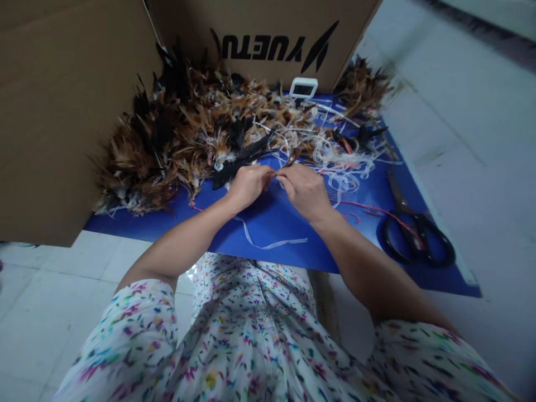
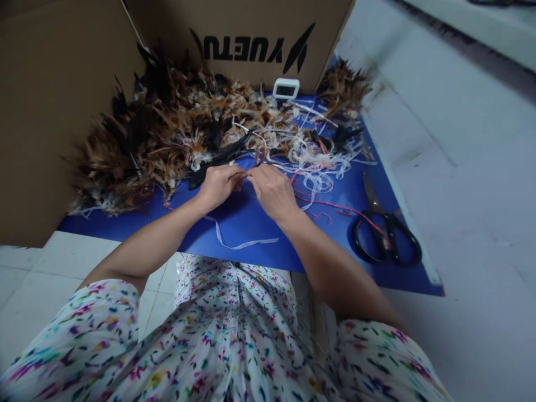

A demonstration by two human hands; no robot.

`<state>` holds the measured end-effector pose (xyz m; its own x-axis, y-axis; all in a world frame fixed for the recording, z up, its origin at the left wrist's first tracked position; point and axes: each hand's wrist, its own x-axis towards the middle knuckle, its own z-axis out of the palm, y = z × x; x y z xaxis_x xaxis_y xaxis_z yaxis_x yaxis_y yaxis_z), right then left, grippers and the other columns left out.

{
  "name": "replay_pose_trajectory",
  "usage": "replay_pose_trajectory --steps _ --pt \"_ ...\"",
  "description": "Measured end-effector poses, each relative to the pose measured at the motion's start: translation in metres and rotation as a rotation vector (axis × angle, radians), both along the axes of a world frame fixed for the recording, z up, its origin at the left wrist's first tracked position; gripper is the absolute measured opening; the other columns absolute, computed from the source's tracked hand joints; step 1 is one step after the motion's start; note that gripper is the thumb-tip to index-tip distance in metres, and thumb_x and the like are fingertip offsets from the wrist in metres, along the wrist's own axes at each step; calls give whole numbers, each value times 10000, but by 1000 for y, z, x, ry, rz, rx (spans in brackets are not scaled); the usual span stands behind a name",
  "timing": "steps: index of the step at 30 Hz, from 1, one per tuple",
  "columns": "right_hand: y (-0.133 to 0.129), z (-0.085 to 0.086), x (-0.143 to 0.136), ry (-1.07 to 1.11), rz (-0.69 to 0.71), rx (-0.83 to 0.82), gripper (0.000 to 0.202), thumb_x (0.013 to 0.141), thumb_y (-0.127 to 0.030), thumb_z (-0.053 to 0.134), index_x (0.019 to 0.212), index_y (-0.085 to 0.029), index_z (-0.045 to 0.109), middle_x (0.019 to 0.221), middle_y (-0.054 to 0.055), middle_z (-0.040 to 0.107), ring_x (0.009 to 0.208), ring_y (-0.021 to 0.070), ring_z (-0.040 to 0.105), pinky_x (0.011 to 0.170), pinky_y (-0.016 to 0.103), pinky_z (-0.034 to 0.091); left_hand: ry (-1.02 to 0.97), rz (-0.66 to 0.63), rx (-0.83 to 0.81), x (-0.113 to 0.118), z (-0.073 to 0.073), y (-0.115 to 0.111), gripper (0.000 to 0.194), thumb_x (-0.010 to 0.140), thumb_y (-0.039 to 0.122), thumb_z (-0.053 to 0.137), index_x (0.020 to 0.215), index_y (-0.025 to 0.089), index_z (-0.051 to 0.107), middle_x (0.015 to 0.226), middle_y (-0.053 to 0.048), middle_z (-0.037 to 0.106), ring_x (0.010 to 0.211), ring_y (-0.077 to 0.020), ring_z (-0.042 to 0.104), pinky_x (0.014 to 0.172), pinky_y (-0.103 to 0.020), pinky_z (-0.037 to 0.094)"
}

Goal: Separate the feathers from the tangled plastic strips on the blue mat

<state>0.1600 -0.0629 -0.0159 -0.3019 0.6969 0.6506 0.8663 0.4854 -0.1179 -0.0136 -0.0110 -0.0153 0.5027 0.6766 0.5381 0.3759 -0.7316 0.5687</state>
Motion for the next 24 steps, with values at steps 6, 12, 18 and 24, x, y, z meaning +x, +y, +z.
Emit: replay_pose_trajectory --steps 6,12,18,24 --pt "1 -2 1 47 4 -16 257 1008 -294 468 975 -181 697 898 98 699 859 232 638 803 359 498 14 -12 57 -1 -2 0 200 916 115 543 805 147 706 635 5 660 577 -100 611 618 -213 454" --pt "0 3 -1 213 36 -34 208 991 -308 508 987 -202 687 932 80 725 887 218 664 834 362 511 -32 -27 24 -1 2 0 198 905 138 548 791 156 709 633 -7 679 590 -117 640 653 -229 483" --pt "-1 16 6 472 -64 -25 216 955 -375 548 1011 -216 682 934 64 724 807 196 665 762 360 542 -215 1 -388 0 6 5 159 886 206 561 775 165 668 613 15 682 472 -98 620 527 -202 495" --pt "9 15 21 596 -151 26 313 966 -486 514 992 -214 666 922 56 717 785 178 665 721 339 552 -451 -11 -650 -1 8 11 147 866 274 650 777 159 634 618 18 657 449 -80 593 465 -196 506"
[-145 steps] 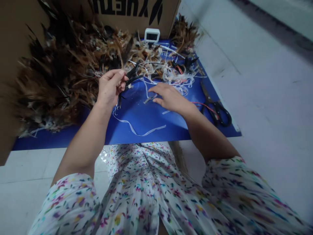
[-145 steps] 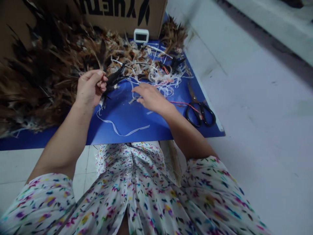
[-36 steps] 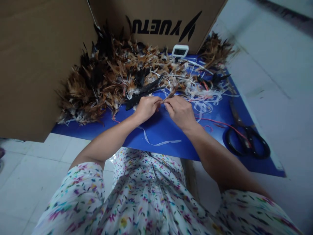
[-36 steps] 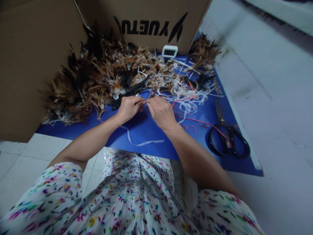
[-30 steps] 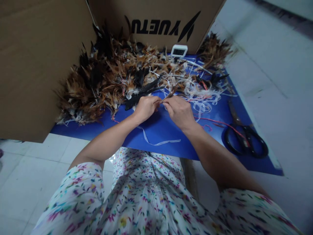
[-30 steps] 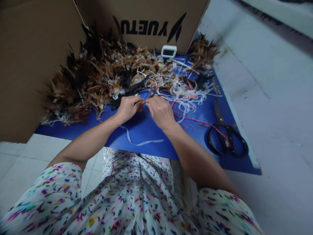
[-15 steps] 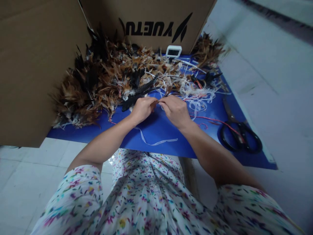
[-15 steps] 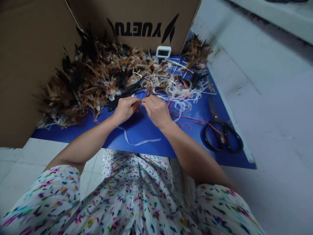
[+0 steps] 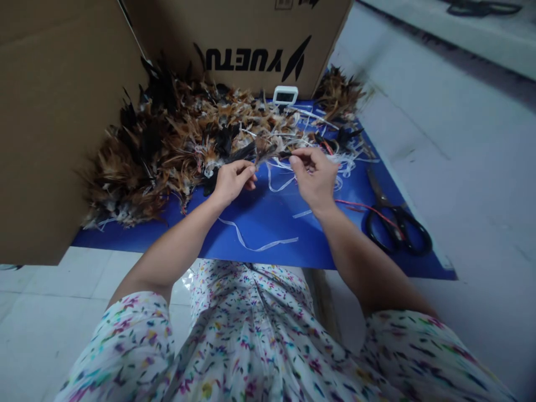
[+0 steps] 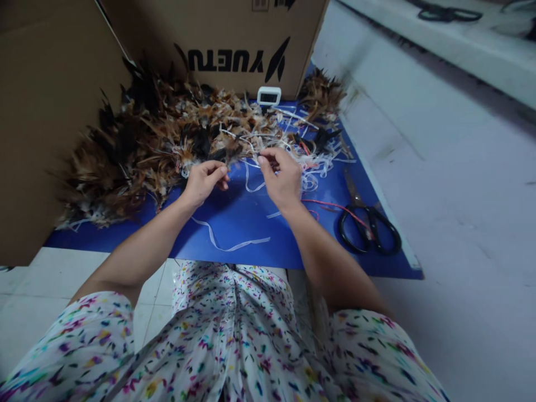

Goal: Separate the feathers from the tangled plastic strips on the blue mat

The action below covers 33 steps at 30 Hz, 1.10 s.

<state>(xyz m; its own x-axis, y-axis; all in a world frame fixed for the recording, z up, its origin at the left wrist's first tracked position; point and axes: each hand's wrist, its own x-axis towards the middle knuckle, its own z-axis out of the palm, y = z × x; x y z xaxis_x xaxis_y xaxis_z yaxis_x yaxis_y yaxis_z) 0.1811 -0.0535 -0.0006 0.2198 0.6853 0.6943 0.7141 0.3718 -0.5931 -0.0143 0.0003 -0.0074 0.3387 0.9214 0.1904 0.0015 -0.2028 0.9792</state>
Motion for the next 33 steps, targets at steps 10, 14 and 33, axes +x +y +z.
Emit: replay_pose_trajectory --steps 10,14,33 --pt "17 -14 19 103 -34 8 177 876 -363 599 917 -206 671 835 37 715 708 164 644 670 319 530 -187 199 -22 -15 16 16 206 887 354 672 790 187 600 616 30 622 457 -71 577 452 -189 490" --pt "17 -17 16 47 7 -98 136 802 -225 591 886 -205 695 787 23 703 670 153 611 649 310 510 -187 301 34 -26 19 28 205 907 383 639 800 212 598 646 23 632 479 -71 576 453 -191 466" --pt "77 5 -93 -958 324 -374 528 825 -27 490 1331 -152 575 1294 175 629 1072 288 620 831 405 499 -230 469 70 -52 29 51 297 906 534 607 861 241 617 623 28 584 505 -73 536 431 -197 378"
